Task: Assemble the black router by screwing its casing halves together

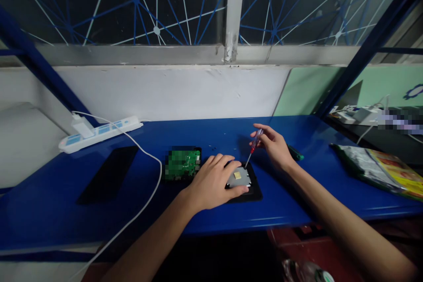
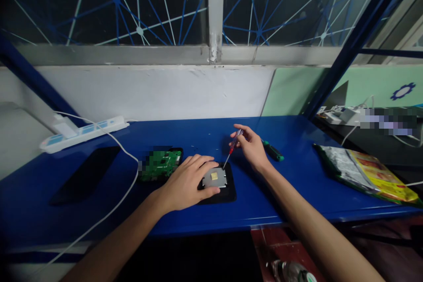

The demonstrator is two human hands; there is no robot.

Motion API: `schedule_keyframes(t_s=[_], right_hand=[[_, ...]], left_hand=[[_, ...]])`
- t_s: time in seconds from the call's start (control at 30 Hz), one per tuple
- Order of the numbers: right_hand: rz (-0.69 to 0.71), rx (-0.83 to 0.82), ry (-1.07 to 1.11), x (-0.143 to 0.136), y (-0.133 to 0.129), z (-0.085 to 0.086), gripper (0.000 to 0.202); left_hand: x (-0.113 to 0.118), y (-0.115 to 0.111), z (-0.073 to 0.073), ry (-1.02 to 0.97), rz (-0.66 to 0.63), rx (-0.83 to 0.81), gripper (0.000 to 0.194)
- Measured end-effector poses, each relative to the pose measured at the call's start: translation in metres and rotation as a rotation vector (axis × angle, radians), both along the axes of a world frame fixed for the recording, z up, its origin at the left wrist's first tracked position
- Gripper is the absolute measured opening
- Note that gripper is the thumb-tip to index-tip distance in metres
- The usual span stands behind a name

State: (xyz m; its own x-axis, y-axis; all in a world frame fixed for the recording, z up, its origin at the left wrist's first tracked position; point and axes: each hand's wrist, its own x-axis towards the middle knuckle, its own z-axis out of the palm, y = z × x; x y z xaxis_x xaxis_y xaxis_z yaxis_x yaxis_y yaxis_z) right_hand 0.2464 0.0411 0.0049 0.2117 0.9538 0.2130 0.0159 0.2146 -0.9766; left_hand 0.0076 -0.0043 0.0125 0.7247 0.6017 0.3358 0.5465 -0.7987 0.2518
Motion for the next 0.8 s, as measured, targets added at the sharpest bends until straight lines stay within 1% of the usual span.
schedule_keyframes(t_s=[0.2, 0.4, 0.57, 0.7, 0.8], right_hand=[[0.001, -0.005, -0.016, -0.0012, -0.0017, 0.0033, 0.038], [0.029, -0.001, -0.043, -0.0007, -0.0019, 0.0024, 0.038], [0.039, -0.003, -0.04, -0.0003, -0.0025, 0.0024, 0.038], [0.045, -0.004, -0.035, -0.0011, -0.003, 0.0033, 0.037], [0.048, -0.013, -0.032, -0.0021, -0.0034, 0.0043, 0.038]], left_hand=[[0.0, -0.0019, 0.0035, 0.017, -0.015, -0.002, 0.045], [-0.0003, -0.0022, 0.0066, 0.026, -0.035, -0.001, 0.038], [-0.001, -0.0021, 0.0064, 0.046, -0.066, -0.016, 0.043], [-0.0005, -0.0021, 0.0058, 0.073, -0.054, -0.029, 0.045], [0.0002, -0.002, 0.0053, 0.082, -0.05, -0.035, 0.043]])
